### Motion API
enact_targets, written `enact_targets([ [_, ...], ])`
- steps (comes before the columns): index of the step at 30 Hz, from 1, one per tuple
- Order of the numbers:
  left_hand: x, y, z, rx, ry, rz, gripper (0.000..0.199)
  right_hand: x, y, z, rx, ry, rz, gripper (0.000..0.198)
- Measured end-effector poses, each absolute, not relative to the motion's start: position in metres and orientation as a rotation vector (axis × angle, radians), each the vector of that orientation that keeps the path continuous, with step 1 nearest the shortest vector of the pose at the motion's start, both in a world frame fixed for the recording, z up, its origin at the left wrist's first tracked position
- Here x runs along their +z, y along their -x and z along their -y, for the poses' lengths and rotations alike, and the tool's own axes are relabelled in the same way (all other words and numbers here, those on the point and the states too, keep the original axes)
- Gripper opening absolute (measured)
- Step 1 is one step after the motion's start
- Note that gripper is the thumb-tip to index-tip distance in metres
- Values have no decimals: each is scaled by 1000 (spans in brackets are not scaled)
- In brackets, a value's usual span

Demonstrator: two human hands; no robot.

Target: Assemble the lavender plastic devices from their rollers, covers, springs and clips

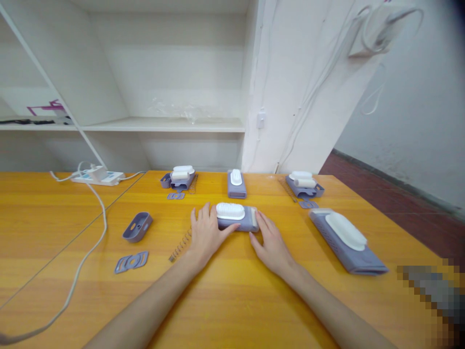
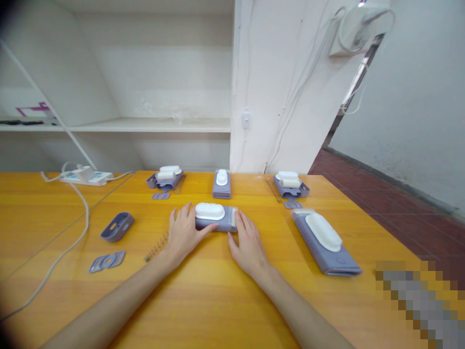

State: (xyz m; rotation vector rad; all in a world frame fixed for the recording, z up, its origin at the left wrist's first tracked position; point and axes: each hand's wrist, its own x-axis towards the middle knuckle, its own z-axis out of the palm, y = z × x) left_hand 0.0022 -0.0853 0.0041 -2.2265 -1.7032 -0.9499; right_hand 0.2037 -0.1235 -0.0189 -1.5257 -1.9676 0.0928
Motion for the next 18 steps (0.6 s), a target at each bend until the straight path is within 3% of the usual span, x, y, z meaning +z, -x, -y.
enact_targets([
  [6, -1, 1, 81, -1033, 2352, 1623, 79, -18, -204, 123, 117, 1482, 1939, 61],
  [13, -1, -2, 83, -1069, 2298, 1657, 65, -16, -205, 123, 139, 1482, 1920, 59],
  [18, -5, 1, 73, -1314, 2332, 1712, 62, -14, -206, 125, 167, 1478, 1915, 60],
])
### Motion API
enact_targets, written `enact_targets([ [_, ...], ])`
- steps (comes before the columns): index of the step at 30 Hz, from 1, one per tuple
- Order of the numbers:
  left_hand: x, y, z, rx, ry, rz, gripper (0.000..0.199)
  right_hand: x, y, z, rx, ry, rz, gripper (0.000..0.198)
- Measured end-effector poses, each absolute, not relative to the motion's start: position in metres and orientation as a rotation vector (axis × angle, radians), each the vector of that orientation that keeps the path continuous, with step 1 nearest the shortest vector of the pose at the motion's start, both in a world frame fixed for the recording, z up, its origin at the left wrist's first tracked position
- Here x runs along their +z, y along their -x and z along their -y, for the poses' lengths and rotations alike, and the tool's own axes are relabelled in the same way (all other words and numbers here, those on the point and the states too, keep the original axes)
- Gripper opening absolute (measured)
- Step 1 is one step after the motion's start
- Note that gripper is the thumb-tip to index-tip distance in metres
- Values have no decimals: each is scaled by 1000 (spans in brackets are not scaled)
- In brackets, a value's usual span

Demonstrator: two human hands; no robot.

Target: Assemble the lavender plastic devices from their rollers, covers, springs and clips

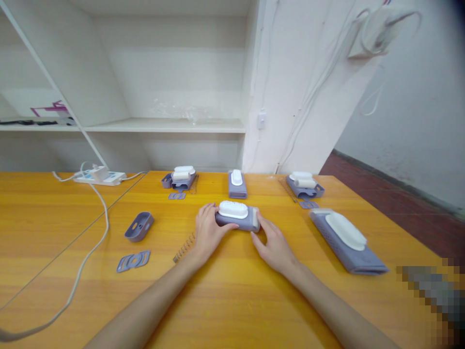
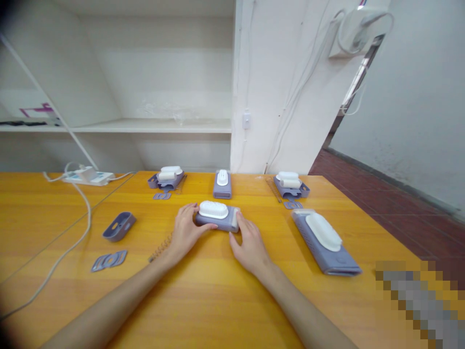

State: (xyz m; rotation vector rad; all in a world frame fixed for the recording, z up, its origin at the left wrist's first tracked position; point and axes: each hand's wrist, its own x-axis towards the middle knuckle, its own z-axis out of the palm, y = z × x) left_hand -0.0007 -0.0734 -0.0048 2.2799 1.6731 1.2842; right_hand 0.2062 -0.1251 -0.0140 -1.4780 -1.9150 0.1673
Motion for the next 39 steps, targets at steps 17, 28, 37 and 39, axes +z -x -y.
enact_targets([
  [17, -5, 6, 59, 1188, -2017, -1502, 49, -2, -207, 129, 260, 1521, 1988, 70],
  [28, 1, 7, 59, 1086, -2299, -1513, 49, -11, -208, 124, 314, 1513, 1872, 69],
  [37, 12, 9, 68, 983, -2665, -1563, 48, -20, -210, 121, 262, 1486, 1895, 69],
  [39, 14, 8, 70, 972, -2682, -1578, 50, -20, -211, 121, 259, 1476, 1910, 69],
])
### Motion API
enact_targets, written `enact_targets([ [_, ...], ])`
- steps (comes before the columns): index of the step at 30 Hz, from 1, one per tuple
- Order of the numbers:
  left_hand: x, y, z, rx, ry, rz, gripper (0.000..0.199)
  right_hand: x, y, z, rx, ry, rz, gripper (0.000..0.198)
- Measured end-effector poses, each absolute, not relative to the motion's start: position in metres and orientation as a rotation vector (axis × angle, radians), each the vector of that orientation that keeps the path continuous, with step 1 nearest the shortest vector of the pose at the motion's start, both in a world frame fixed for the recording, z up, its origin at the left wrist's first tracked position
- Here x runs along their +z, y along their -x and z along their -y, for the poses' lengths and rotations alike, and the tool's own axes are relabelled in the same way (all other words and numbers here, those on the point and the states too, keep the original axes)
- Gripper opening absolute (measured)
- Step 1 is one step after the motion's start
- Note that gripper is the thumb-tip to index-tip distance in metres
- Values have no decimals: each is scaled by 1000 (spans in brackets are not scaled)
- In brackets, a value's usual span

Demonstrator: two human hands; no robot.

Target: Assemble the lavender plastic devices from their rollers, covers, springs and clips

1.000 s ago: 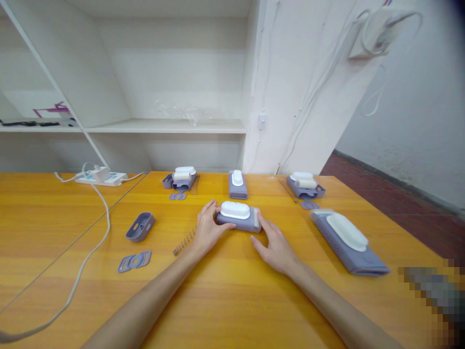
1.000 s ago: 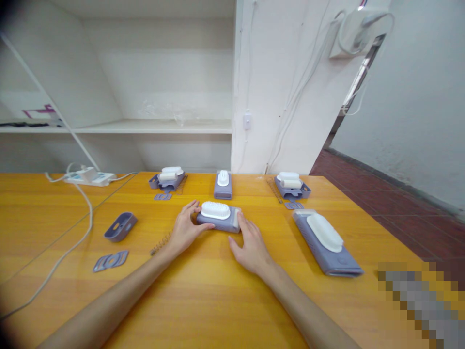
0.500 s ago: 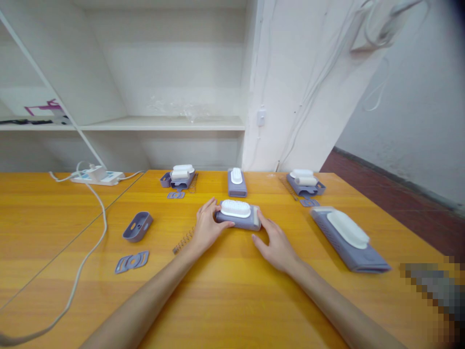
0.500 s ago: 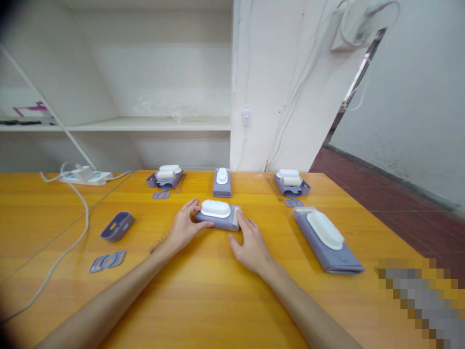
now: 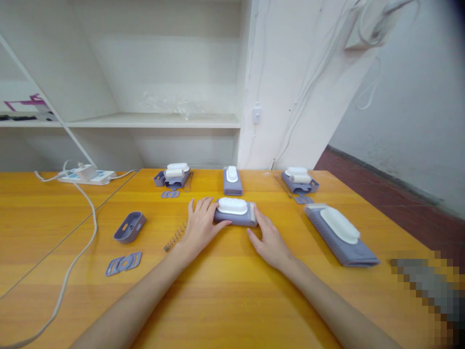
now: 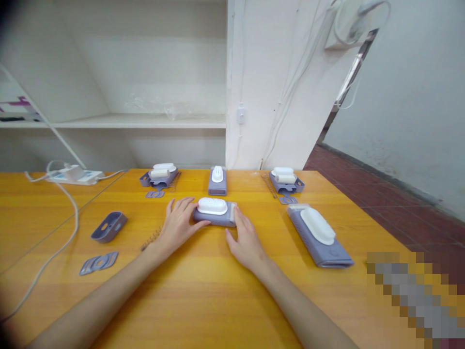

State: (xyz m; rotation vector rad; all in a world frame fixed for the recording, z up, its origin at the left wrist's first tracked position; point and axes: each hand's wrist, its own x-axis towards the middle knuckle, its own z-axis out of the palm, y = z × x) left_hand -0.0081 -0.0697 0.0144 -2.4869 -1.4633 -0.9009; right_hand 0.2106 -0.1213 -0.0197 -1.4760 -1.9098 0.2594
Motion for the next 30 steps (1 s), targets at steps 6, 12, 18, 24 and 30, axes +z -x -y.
enact_targets([
  [6, 20, 23, 82, -760, 2484, 1399, 57, -17, -210, 123, 232, 1463, 1957, 66],
  [12, 26, 73, 87, -670, 2343, 1470, 49, -15, -208, 123, 202, 1440, 1995, 66],
  [18, 32, 133, 81, -500, 2065, 1652, 45, -16, -209, 124, 182, 1437, 1991, 64],
  [24, 48, 174, 87, -448, 1894, 1706, 43, -16, -209, 124, 177, 1425, 1992, 65],
  [30, 54, 172, 94, -306, 2177, 1662, 37, -10, -204, 128, 126, 1471, 1917, 58],
])
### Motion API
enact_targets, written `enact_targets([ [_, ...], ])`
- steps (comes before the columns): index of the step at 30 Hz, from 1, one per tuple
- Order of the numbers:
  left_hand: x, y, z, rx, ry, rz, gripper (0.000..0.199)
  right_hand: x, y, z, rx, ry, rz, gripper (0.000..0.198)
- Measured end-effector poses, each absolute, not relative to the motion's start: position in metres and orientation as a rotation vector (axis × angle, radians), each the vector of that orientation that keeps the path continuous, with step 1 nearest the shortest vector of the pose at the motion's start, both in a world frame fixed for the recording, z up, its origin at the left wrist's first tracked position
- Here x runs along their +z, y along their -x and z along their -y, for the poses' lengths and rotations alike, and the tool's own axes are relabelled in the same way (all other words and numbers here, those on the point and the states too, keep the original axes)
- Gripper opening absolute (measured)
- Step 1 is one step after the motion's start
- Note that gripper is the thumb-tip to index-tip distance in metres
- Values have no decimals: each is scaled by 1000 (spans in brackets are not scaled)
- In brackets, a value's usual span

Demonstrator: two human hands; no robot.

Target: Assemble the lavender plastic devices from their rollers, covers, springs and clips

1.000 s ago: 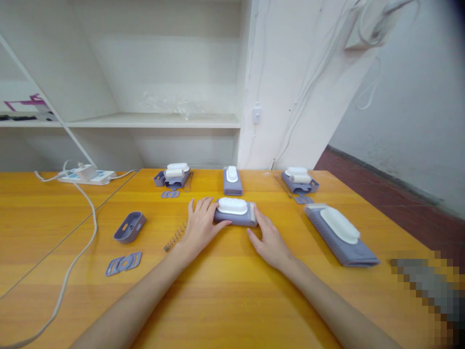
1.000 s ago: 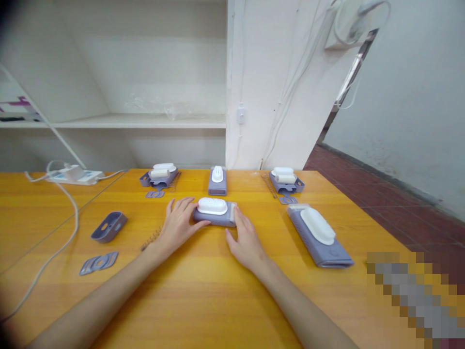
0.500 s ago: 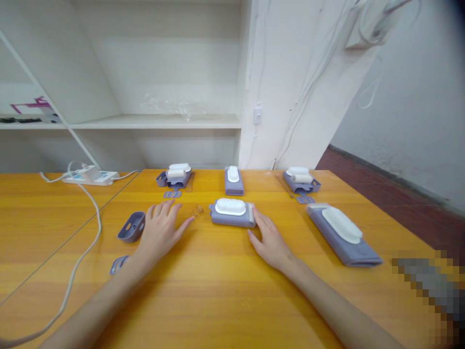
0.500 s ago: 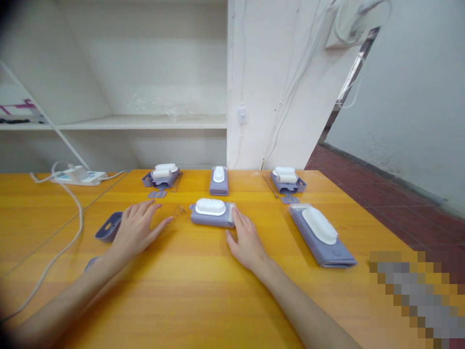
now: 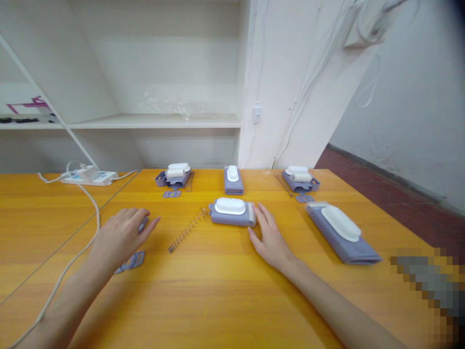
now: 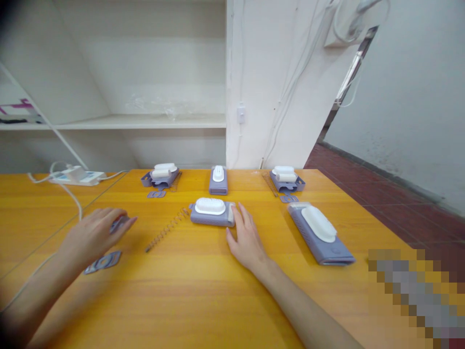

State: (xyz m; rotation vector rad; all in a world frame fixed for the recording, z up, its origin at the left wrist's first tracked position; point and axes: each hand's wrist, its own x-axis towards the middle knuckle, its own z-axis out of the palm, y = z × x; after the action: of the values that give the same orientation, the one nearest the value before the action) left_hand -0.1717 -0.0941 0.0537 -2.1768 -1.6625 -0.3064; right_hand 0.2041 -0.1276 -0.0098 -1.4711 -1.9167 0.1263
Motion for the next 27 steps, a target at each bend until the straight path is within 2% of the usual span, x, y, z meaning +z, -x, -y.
enact_targets([
  [6, 34, 132, 109, -215, 2407, 1611, 39, -1, -199, 132, 61, 1434, 1831, 19],
  [10, 25, 124, 111, -163, 2496, 1716, 37, 0, -199, 133, 13, 1442, 1877, 7],
  [17, 33, 138, 107, -361, 2525, 1704, 29, -2, -201, 131, -85, 1474, 1848, 17],
  [21, 39, 131, 118, -660, 2522, 1485, 20, -2, -201, 133, -82, 1295, 1947, 48],
  [23, 37, 120, 128, -754, 2586, 1337, 14, -3, -202, 134, -112, 1138, 2043, 57],
  [27, 29, 87, 151, -718, 2730, 1119, 11, -4, -203, 138, -224, 907, 2214, 45],
])
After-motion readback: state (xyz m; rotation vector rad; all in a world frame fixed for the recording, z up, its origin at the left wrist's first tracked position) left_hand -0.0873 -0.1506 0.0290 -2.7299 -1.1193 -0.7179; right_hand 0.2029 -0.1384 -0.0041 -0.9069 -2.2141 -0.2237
